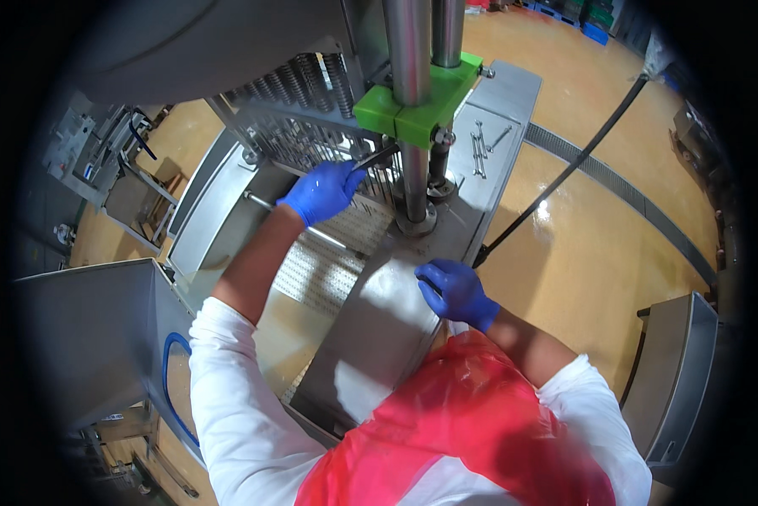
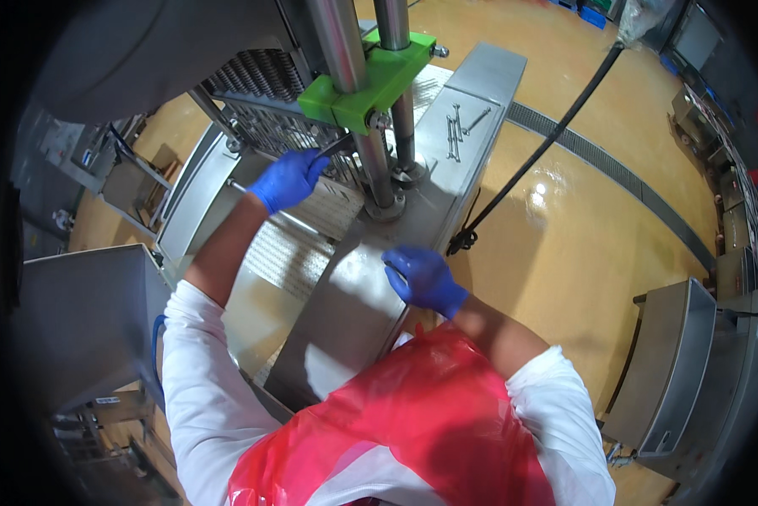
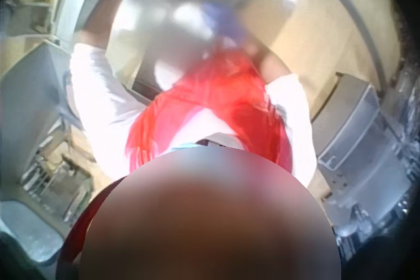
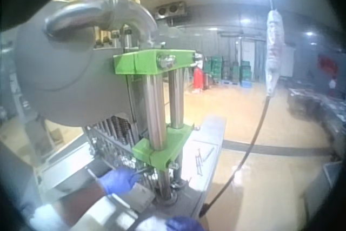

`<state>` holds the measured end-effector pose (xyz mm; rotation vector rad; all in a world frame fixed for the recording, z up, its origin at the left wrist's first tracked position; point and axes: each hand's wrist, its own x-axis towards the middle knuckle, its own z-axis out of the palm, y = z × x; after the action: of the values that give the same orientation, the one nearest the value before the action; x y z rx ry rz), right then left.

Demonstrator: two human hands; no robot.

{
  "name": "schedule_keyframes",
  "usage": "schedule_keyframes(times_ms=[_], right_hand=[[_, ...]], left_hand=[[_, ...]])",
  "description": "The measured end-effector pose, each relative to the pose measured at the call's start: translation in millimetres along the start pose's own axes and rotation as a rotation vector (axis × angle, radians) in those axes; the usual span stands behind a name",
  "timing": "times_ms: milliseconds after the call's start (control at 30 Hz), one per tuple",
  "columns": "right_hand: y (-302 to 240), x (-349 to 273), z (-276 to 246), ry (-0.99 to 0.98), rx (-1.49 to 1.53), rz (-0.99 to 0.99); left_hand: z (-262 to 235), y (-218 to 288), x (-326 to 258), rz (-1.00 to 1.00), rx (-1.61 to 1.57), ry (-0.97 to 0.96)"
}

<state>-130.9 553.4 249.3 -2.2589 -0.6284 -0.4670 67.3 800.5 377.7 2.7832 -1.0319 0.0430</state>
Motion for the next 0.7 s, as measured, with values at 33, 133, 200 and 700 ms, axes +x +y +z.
schedule_keyframes(times_ms=[33, 133, 200, 700], right_hand=[[-0.8, -2.3, -0.4, 0.009, -0.009, 0.001], [3.8, 4.4, -6.8, 0.013, -0.01, -0.021], [3.6, -1.8, -5.4, 0.012, 0.023, -0.001], [4.2, -6.5, -5.8, -0.012, 0.049, -0.083]], left_hand=[[-15.1, 11.2, 5.2, -0.009, 0.061, -0.068], [-42.6, 24.4, 15.0, 0.01, 0.099, -0.079], [-21.8, 27.8, 11.5, -0.052, -0.006, -0.043], [-4.5, 26.5, -4.7, -0.111, -0.054, 0.109]])
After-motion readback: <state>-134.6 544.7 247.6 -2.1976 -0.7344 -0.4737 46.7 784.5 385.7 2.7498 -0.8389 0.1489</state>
